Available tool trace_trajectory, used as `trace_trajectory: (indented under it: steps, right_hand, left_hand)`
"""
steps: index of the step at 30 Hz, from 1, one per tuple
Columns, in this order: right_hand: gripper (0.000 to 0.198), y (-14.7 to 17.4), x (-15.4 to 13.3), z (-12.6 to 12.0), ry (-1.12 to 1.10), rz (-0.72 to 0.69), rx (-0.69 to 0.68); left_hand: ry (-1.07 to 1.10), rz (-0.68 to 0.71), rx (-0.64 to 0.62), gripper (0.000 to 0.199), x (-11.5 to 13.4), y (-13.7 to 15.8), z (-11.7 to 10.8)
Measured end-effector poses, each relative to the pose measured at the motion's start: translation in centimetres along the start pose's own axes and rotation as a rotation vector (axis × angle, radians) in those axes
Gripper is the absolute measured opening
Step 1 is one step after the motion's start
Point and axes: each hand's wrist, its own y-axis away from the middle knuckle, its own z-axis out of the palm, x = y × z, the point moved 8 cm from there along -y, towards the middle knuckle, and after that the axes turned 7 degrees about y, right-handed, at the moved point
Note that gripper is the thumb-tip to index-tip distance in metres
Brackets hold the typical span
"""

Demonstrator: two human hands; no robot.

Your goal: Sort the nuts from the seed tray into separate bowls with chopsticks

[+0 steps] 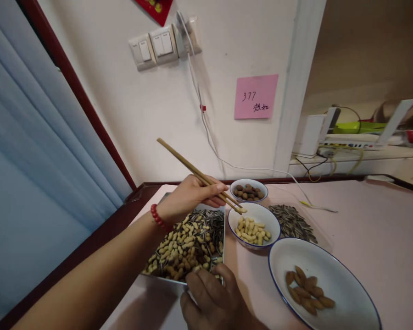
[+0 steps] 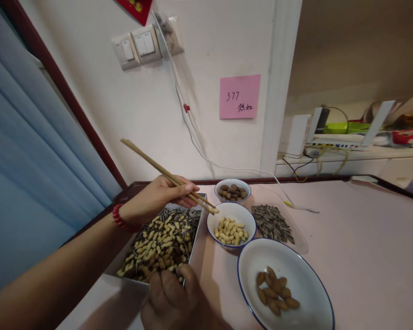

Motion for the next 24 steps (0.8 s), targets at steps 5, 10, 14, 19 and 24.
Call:
trace_trajectory:
  steps: [5, 10, 14, 19, 24]
  right_hand:
    - [0.018, 0.1, -0.1, 0.0, -0.002, 0.014, 0.027]
    - [0.021, 0.0, 0.0, 0.0, 0.0, 0.013, 0.023]
    - [0.022, 0.0, 0.1, 0.0, 0.0, 0.012, 0.002]
    - [0.021, 0.1, 0.0, 0.1, -0.025, -0.009, 0.014]
    - [0.023, 0.0, 0.0, 0.1, -0.016, -0.009, 0.018]
  left_hand:
    - [-0.069, -0.023, -0.049, 0.033, -1.6, -1.2, 2.4]
    - [-0.072, 0.005, 0.003, 0.041, -1.5, -0.5, 0.8]
    - [-0.116, 0.001, 0.102, 0.047, -0.9, 1.2, -3.0]
    - [-0.292, -0.052, 0.209, 0.05, -2.3, 3.5, -9.6]
    - [-0.368, -0.151, 0.237, 0.052, -5.3, 4.9, -12.9]
